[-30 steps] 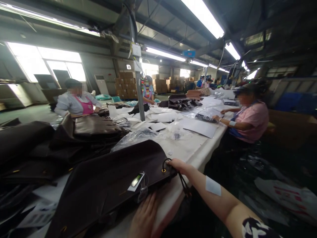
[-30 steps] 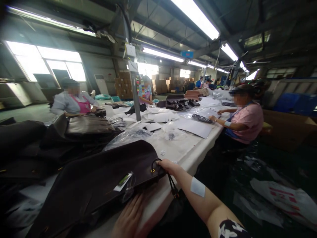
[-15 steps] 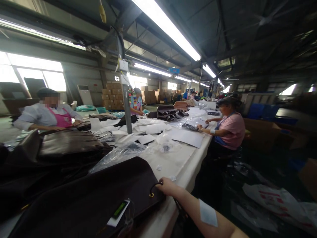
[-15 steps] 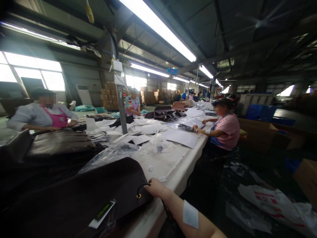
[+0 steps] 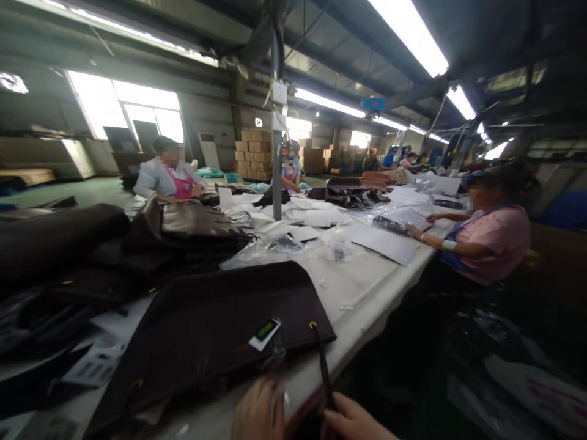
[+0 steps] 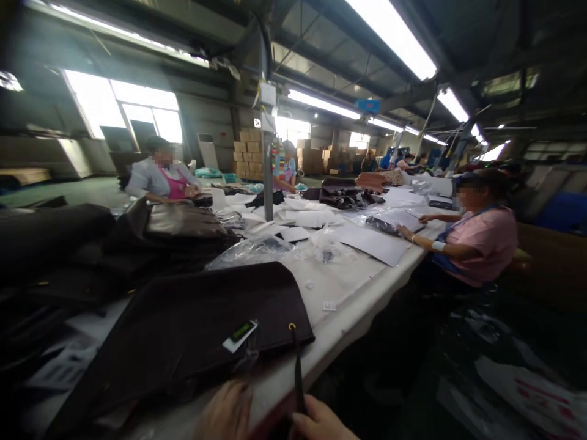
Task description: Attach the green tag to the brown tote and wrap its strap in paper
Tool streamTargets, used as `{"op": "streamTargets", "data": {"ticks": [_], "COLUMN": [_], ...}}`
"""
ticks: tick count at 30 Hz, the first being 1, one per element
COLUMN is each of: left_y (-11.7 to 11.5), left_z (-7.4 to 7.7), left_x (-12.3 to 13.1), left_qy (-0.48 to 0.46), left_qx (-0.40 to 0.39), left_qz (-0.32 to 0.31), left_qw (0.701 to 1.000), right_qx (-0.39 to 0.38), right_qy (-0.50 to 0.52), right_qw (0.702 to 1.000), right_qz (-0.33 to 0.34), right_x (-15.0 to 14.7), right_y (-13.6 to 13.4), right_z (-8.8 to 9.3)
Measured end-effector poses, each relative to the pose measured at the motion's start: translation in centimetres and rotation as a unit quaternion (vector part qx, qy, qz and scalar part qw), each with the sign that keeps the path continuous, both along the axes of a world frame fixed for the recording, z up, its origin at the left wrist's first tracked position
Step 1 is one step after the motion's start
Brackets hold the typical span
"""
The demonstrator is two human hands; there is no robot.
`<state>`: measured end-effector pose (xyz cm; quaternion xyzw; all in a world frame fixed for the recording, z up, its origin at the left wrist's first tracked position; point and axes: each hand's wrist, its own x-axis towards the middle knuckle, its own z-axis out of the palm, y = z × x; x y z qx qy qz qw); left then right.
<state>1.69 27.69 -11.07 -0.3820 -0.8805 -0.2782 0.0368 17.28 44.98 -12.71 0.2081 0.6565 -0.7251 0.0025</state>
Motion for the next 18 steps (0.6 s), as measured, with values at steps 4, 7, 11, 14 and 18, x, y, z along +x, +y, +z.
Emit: {"op": "streamTargets", "data": {"ticks": [4, 7, 11, 14, 18], "left_y": [0.7, 0.8, 0.1, -0.9, -2.8], "left_z": [2.0, 1.5, 0.6, 0.5, 0.1], "left_x": [2.4, 3.8, 5.2, 5.5, 5.3], "left_qy": [-0.387, -0.651, -0.737, -0.67, -0.502], "left_qx": [0.069, 0.126, 0.134, 0.12, 0.053], "left_qz": [-0.076, -0.086, -0.08, -0.129, -0.122], "left_qw": [0.916, 0.744, 0.657, 0.721, 0.855], "right_qx": [-0.214, -0.188, -0.109, 0.019, 0.298], "right_qy": [0.023, 0.053, 0.042, 0.038, 0.03], "right_qw": [0.976, 0.981, 0.993, 0.999, 0.954], "right_qz": [0.018, -0.001, -0.01, 0.023, -0.03], "right_x": [-1.0, -1.9, -2.6, -2.9, -3.1], "right_y": [-3.4, -3.9, -4.1, -3.9, -1.0], "right_z": [3.8, 5.5, 5.2, 4.9, 4.8]}}
